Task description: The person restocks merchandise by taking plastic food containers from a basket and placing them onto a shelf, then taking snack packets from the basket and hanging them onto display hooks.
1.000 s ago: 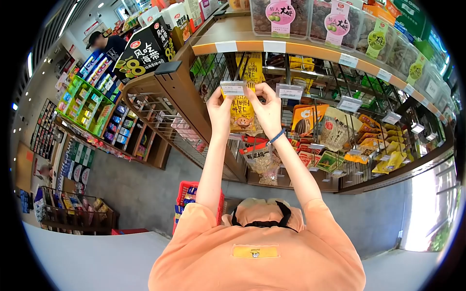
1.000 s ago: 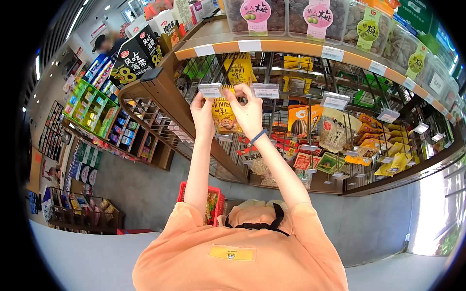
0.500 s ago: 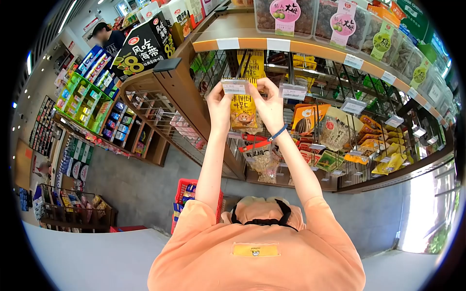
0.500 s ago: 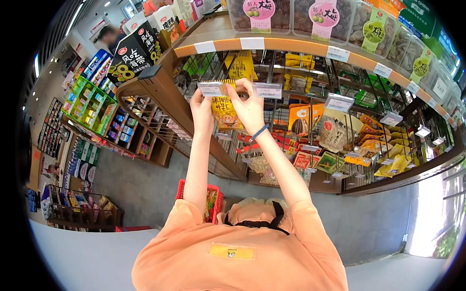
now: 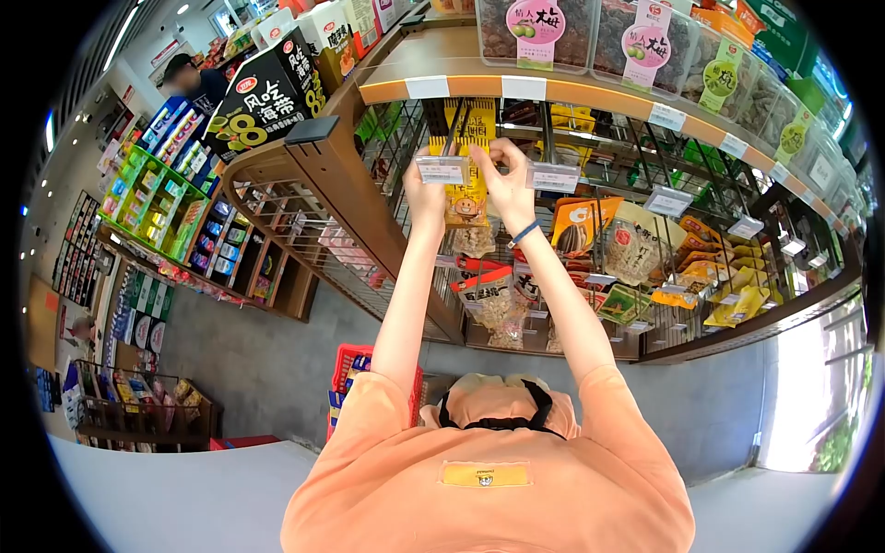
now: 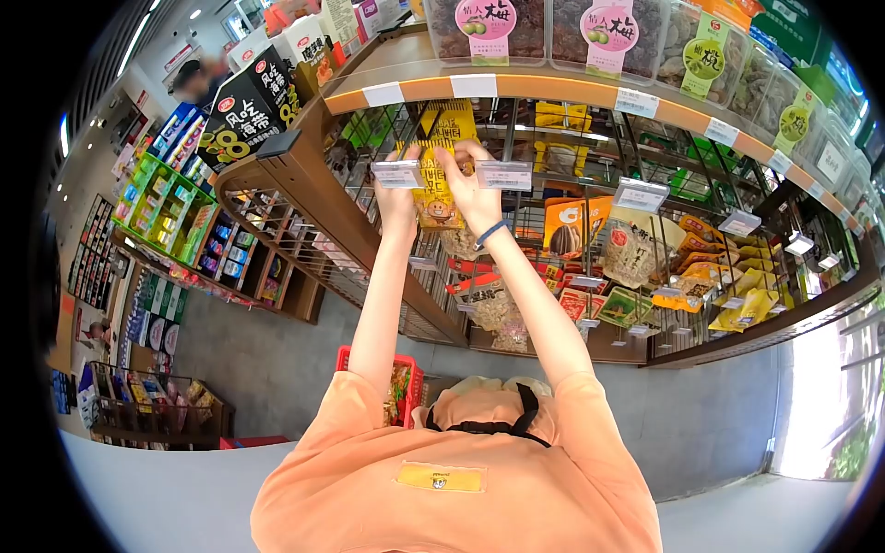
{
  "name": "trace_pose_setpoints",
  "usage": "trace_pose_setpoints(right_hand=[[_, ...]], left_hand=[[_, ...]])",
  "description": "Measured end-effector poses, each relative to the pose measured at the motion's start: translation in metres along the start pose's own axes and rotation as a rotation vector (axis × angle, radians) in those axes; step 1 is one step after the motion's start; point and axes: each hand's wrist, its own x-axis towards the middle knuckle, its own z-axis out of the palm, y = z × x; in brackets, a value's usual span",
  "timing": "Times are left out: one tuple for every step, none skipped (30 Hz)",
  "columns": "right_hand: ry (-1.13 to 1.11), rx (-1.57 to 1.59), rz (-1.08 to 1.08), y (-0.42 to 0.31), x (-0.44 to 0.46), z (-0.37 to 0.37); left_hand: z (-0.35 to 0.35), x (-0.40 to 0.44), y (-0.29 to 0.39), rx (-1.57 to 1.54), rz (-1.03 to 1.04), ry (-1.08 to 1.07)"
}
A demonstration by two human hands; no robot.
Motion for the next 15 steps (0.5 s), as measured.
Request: trace_pose_setpoints(right_hand=[[0.022,-0.105,-0.02,0.003,0.008,-0.001],[0.019,-0.105,-0.021,0.005,0.014,-0.001],[0.038,-0.12,-0.012,0.01,0.018,-0.002],[0.049,-0.135,-0.004,0.014,0.021,-0.001],[0.04,-0.205,-0.027,0.017,0.026,-0.002],[0.04,-0.205,-0.027,0.02,0.028,-0.002],[0.044,-0.217,-0.044,0.022,0.033,-0.001],[0.05,-0.228,-0.056,0.023,0.034,-0.001],[0.06,-0.23,-0.057,0.023,0.034,-0.001],[0.051,-0.232,-0.064,0.022,0.037,-0.001],[0.054,-0.246,-0.054,0.022,0.038,-0.001],[0.063,-0.26,-0.04,0.023,0.037,-0.002],[0.054,-0.257,-0.049,0.024,0.04,-0.002],[0.048,-0.262,-0.097,0.025,0.039,-0.003],[0.046,-0.269,-0.144,0.027,0.039,-0.005]], left_hand=[[0.0,0.003,-0.003,-0.003,0.001,0.001],[0.0,0.006,-0.007,-0.01,0.009,-0.007],[0.001,0.009,-0.009,-0.016,0.015,-0.017],[0.0,0.011,-0.011,-0.019,0.017,-0.01],[0.0,0.014,-0.013,-0.022,0.042,-0.064],[0.001,0.018,-0.016,-0.023,0.065,-0.12],[0.0,0.027,-0.024,-0.102,0.079,-0.191],[-0.001,0.03,-0.03,-0.104,0.081,-0.189],[0.001,0.031,-0.032,-0.126,0.108,-0.187],[0.003,0.034,-0.032,-0.153,0.142,-0.178],[0.004,0.036,-0.033,-0.098,0.24,-0.17],[0.006,0.037,-0.032,-0.098,0.24,-0.17],[0.008,0.039,-0.03,-0.055,0.241,-0.101],[0.008,0.038,-0.029,-0.008,0.233,-0.035],[0.008,0.043,-0.035,0.011,0.231,-0.036]])
